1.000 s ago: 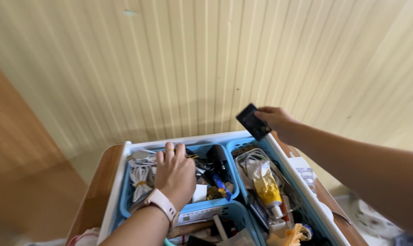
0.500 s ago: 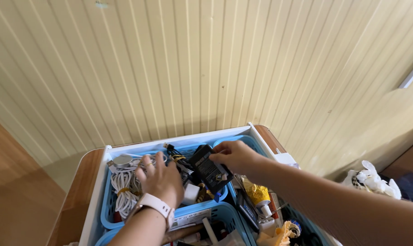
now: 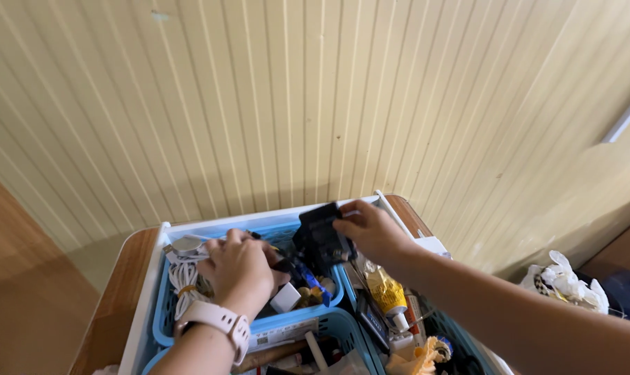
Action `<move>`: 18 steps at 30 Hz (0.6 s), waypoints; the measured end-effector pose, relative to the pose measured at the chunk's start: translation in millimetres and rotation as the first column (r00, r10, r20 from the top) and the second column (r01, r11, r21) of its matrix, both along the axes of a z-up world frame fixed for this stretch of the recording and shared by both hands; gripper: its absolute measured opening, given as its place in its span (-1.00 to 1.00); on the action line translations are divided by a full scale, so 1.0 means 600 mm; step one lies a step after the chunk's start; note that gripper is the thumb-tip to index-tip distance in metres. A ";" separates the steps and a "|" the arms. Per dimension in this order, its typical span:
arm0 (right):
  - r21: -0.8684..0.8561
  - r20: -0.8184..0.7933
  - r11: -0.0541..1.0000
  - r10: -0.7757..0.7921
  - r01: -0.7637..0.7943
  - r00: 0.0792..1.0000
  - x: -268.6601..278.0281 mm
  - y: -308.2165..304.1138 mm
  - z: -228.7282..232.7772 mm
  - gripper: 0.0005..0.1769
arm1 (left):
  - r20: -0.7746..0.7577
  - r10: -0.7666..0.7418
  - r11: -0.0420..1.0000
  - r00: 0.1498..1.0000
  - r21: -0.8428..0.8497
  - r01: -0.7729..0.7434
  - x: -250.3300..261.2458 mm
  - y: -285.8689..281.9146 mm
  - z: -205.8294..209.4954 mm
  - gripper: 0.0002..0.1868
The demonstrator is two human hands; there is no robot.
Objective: The person organizes a drawer by picking up and placing various items into blue plastic bins. They handle a yellow cloth, a white packet, a black power adapter, a coiled cable, and beaded bracelets, arranging them within the compartments.
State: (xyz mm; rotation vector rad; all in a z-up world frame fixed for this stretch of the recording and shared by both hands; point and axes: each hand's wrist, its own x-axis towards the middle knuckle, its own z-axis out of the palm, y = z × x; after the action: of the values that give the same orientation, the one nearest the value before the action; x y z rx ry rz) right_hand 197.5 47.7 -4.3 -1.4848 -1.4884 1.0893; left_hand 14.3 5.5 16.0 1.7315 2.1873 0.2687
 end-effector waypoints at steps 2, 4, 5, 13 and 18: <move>0.101 -0.030 0.995 0.019 -0.016 0.999 -0.005 -0.002 0.006 -0.69 | 0.124 -0.068 0.996 0.990 0.068 0.060 -0.008 -0.010 -0.004 -0.69; 0.147 -0.061 0.986 0.089 -0.079 0.994 -0.019 -0.008 0.012 -0.68 | 0.321 -0.186 0.968 0.929 0.224 0.117 -0.020 -0.009 -0.005 -0.71; 0.172 -0.070 0.979 0.118 -0.105 0.990 -0.024 -0.010 0.017 -0.67 | 0.390 -0.208 0.960 0.897 0.256 0.111 -0.024 -0.007 -0.005 -0.71; 0.051 0.084 0.913 0.400 -0.405 0.913 -0.040 -0.038 0.048 -0.62 | 0.689 -0.259 0.951 0.676 0.306 0.053 -0.034 0.014 0.017 -0.79; -0.064 0.144 0.931 0.366 -0.361 0.919 -0.019 -0.012 0.046 -0.64 | 0.662 -0.212 0.974 0.719 0.200 0.103 -0.030 0.046 0.012 -0.75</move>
State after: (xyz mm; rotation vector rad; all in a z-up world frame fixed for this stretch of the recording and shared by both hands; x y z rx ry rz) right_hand 186.2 40.5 23.2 -1.3730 -1.9189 1.2427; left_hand -3.9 33.2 23.4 1.5343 1.4938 0.8926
